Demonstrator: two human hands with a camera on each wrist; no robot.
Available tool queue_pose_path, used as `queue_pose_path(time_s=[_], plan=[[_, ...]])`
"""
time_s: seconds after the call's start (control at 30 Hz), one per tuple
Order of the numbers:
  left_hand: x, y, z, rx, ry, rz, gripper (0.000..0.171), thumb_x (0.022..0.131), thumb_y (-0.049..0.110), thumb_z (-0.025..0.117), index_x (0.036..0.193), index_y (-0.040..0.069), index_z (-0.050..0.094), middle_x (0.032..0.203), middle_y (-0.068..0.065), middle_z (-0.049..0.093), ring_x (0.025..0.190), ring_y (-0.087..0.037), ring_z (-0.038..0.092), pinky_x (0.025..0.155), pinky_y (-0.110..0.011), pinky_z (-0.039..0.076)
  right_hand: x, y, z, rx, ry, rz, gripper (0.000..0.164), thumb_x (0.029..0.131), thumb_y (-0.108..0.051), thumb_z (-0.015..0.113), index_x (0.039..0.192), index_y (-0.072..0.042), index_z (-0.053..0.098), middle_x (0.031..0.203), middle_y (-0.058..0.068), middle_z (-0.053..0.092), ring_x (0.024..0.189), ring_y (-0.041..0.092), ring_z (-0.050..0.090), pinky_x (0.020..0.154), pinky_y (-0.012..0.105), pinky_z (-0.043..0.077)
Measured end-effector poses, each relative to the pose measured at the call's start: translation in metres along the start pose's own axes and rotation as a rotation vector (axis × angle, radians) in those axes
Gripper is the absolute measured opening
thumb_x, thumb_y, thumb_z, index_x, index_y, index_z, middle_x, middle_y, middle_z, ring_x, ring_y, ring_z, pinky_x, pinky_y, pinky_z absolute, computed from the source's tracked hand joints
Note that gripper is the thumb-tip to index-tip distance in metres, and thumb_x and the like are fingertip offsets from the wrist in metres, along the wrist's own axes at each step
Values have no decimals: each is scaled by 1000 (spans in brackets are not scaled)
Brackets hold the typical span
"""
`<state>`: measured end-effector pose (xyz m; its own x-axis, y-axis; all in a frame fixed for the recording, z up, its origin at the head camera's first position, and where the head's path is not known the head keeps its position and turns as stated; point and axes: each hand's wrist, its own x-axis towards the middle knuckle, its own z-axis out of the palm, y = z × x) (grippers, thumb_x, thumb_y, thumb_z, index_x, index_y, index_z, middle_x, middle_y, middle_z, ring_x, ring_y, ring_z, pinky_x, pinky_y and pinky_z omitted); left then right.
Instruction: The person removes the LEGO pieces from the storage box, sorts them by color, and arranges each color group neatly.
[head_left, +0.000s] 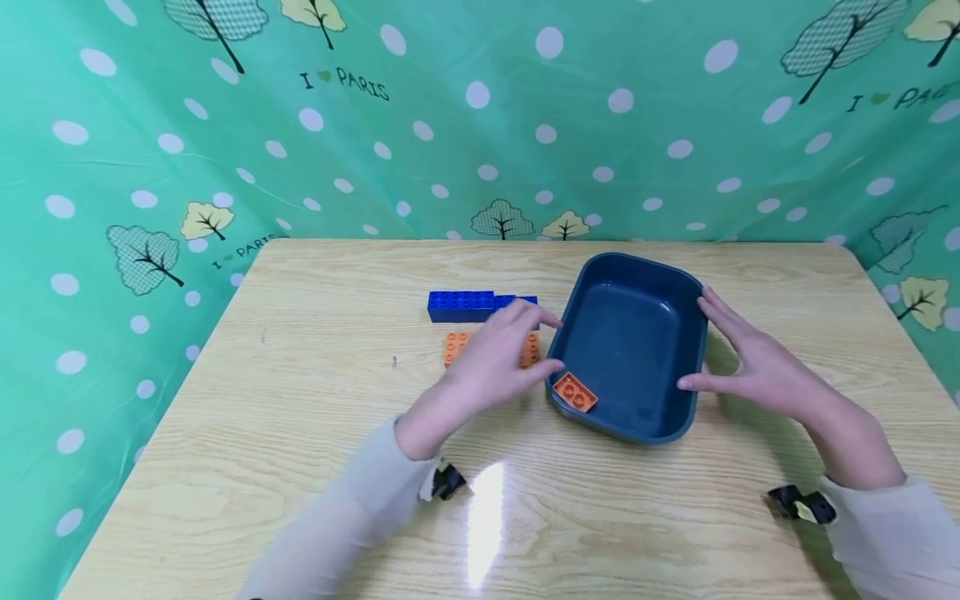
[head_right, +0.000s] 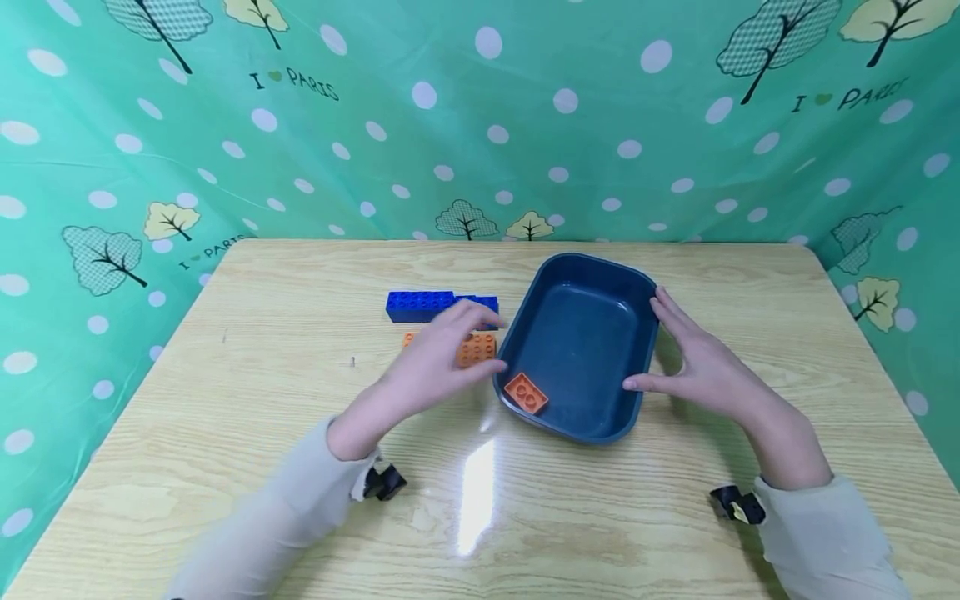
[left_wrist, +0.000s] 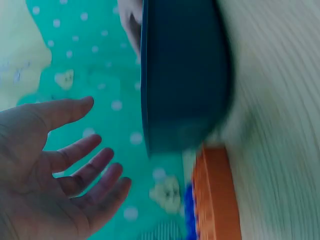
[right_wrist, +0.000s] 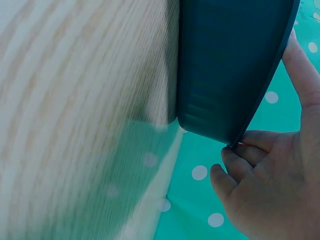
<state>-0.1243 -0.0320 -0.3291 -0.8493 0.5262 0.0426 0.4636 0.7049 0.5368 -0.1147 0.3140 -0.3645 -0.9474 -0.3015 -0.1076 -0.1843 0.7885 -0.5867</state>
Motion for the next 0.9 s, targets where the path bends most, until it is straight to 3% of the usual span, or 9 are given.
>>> queue_pose_path(time_s=[0.17, 0.3, 0.5, 0.6, 0.7, 0.77, 0.83, 0.9], plan=[[16, 24, 22, 1, -108, 94, 45, 94, 38, 69, 133, 19, 57, 140, -1, 52, 129, -18, 52, 108, -31, 47, -1, -1, -1, -8, -7, 9, 115, 83, -39, 80, 161, -9, 2, 169, 8, -8, 151, 52, 5, 106, 80, 21], [31, 35, 40, 39, -201, 92, 47, 93, 40, 70, 135, 22, 56, 143, -1, 50, 127, -17, 52, 104, -28, 49, 0, -2, 0, -13, -18, 18, 114, 83, -40, 80, 161, -8, 1, 169, 8, -9, 151, 52, 6, 106, 80, 21], [49, 51, 57, 456, -360, -36, 60, 90, 51, 69, 142, 26, 53, 141, 0, 53, 121, -17, 52, 101, -29, 51, 0, -4, 0, -9, -17, 25, 115, 83, -40, 80, 161, -8, 1, 169, 8, -10, 151, 52, 5, 106, 80, 22], [53, 60, 61, 597, -432, -130, 53, 94, 47, 64, 142, 28, 54, 137, 1, 54, 117, -15, 51, 94, -28, 54, 0, -4, 0, -12, -19, 25, 115, 83, -40, 80, 160, -8, 1, 169, 7, -10, 151, 51, 5, 106, 79, 22], [55, 68, 63, 641, -469, -215, 39, 100, 37, 59, 138, 30, 57, 130, 4, 58, 110, -12, 53, 85, -26, 56, -1, -4, 0, -13, -18, 21, 115, 83, -40, 80, 160, -7, 1, 169, 8, -10, 151, 51, 5, 107, 79, 21], [56, 70, 63, 643, -471, -234, 33, 102, 32, 56, 135, 30, 60, 127, 5, 62, 108, -11, 57, 83, -26, 56, -1, -4, 0, -13, -18, 20, 115, 83, -41, 80, 160, -8, 1, 169, 7, -10, 151, 51, 5, 107, 79, 21], [56, 70, 62, 617, -451, -209, 34, 101, 33, 57, 134, 30, 61, 128, 5, 63, 108, -11, 59, 84, -26, 57, -1, -4, 0, -17, -16, 19, 116, 83, -41, 80, 160, -8, 1, 169, 8, -10, 151, 51, 5, 107, 79, 22], [57, 66, 58, 553, -412, -140, 34, 99, 35, 60, 132, 27, 61, 128, 4, 62, 108, -11, 60, 85, -25, 56, -1, -4, 0, -20, -17, 23, 116, 83, -41, 80, 161, -8, 1, 169, 8, -10, 151, 52, 6, 106, 79, 22]])
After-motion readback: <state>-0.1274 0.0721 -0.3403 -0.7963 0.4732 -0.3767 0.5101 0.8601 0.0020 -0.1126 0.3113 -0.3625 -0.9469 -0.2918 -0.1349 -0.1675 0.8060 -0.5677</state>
